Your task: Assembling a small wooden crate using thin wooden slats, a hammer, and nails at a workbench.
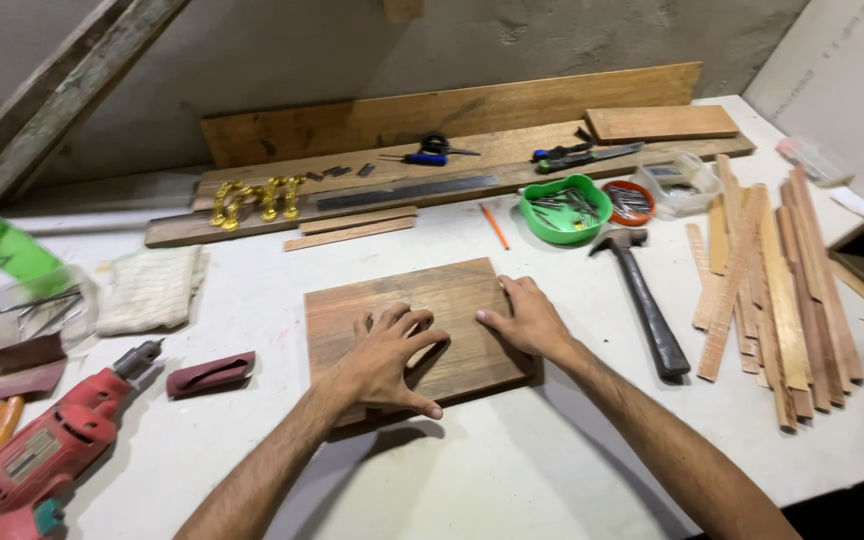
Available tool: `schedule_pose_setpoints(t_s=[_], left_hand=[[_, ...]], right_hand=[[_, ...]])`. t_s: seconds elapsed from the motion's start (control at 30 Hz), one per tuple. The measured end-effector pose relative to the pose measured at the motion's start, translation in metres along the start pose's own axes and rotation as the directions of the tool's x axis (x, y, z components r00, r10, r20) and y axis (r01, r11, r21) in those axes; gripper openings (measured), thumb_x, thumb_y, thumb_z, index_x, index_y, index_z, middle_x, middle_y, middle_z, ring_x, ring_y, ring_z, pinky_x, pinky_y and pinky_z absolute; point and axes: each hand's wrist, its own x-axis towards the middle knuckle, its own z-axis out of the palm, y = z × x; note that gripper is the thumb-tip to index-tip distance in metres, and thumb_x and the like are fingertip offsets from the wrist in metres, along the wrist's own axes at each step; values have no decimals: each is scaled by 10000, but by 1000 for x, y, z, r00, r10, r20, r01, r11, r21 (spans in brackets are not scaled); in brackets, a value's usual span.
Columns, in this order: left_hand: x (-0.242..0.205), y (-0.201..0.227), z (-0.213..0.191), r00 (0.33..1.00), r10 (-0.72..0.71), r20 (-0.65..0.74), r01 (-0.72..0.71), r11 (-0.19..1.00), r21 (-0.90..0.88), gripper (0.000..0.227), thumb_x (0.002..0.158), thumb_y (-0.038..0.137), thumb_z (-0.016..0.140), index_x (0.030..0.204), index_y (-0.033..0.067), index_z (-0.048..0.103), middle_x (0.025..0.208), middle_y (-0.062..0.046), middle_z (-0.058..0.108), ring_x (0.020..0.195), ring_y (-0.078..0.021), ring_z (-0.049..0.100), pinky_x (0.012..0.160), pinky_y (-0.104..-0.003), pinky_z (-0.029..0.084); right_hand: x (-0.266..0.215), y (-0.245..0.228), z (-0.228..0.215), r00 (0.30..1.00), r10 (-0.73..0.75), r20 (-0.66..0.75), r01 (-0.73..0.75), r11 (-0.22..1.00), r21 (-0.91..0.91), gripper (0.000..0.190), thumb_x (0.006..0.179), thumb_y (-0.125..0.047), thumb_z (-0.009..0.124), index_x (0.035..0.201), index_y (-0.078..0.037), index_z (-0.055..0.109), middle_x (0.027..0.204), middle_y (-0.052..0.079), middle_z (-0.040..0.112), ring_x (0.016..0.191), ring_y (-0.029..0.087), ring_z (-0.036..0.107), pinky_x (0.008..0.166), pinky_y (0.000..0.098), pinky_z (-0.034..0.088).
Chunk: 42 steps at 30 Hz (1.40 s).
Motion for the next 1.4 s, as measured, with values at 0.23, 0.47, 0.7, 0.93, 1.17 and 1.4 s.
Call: schedule_pose_setpoints(t_s=[0.23,0.47,0.7,0.93,1.17,1.4], left_hand=[[92,61,15,969,246,-25,-244,967,74,797,752,599,830,1414,262,542,1538,-78,407,1465,-350,271,1126,-691,227],[195,148,27,853,514,-90,-513,858,34,480,811,409,804,1229,197,698,1326,-49,626,1288,-271,503,1010,-479,414],[278,218,53,819,571,-52,-568,821,65,422,831,351,781,1191,141,715,1232,-61,676,1192,-267,563,976,-460,457],[332,243,79,871,489,-44,-488,872,44,376,875,353,746,1179,134,717,1162,-89,681,1127,-296,575,962,-485,488],[346,246,83,889,452,-71,-456,888,-59,317,860,347,748,1101,141,740,1095,-97,696,1040,-291,603,927,-450,519],[341,245,79,897,434,-87,-441,892,-103,303,865,340,746,1096,143,743,1066,-99,713,1004,-284,614,906,-436,530]], right_hand=[[-49,35,-75,994,-73,-86,63,991,-116,721,875,-374,748,1463,-65,470,1289,183,568,1148,350,604,941,452,535],[-89,134,-150,973,24,-229,-94,949,-301,498,902,-280,710,1338,-75,583,1173,161,645,1078,366,636,904,477,534],[-98,221,-182,892,398,-216,-431,892,-138,480,938,-329,693,1295,-16,621,990,169,748,915,285,723,834,420,578],[-73,247,-169,852,428,-302,-455,890,-21,640,854,-431,792,1244,35,591,1037,206,707,892,283,715,739,419,602],[-67,280,-153,792,386,-474,-439,898,-1,391,876,-309,731,1154,-44,659,957,153,737,820,279,710,708,459,568],[-66,293,-146,736,480,-477,-471,870,147,294,974,-319,657,1111,-59,663,794,75,714,667,203,659,629,387,515]])
